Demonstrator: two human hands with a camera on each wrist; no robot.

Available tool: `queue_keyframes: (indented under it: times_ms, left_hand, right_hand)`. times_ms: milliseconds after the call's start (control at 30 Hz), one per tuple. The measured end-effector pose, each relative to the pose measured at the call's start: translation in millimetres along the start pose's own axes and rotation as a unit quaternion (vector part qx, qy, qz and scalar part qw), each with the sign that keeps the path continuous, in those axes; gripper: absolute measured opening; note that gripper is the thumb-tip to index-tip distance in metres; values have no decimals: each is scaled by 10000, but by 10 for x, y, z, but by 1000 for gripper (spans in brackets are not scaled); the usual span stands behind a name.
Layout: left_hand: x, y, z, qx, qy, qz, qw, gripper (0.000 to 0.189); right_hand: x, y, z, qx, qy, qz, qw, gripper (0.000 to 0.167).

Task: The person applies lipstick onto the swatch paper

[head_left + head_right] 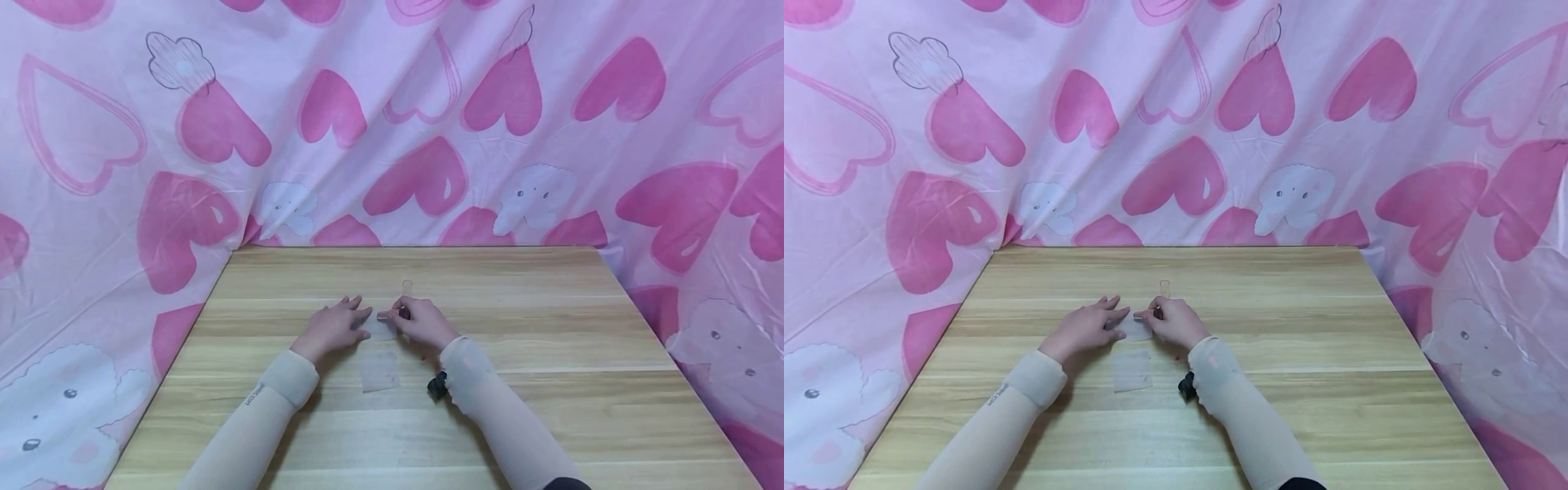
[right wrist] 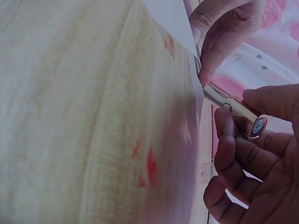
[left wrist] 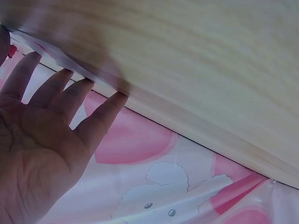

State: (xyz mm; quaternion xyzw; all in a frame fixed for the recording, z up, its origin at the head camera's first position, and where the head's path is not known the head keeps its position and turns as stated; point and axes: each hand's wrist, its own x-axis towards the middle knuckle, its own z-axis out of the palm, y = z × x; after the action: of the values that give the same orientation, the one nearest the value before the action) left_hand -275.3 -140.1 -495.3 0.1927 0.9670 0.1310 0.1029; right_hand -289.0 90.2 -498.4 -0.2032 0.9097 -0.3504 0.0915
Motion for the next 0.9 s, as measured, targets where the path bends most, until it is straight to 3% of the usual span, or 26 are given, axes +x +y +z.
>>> queue_keyframes:
  times_ms: [300, 900]
  left_hand:
    - [-11, 12, -10, -42, 34, -45, 10000, 60]
    - [-8, 10, -14, -134, 26, -60, 9999, 59]
  right_hand:
    - [14, -17, 29, -43, 8, -151, 9999, 16]
    - [23, -38, 37, -15, -36, -77, 10000, 15]
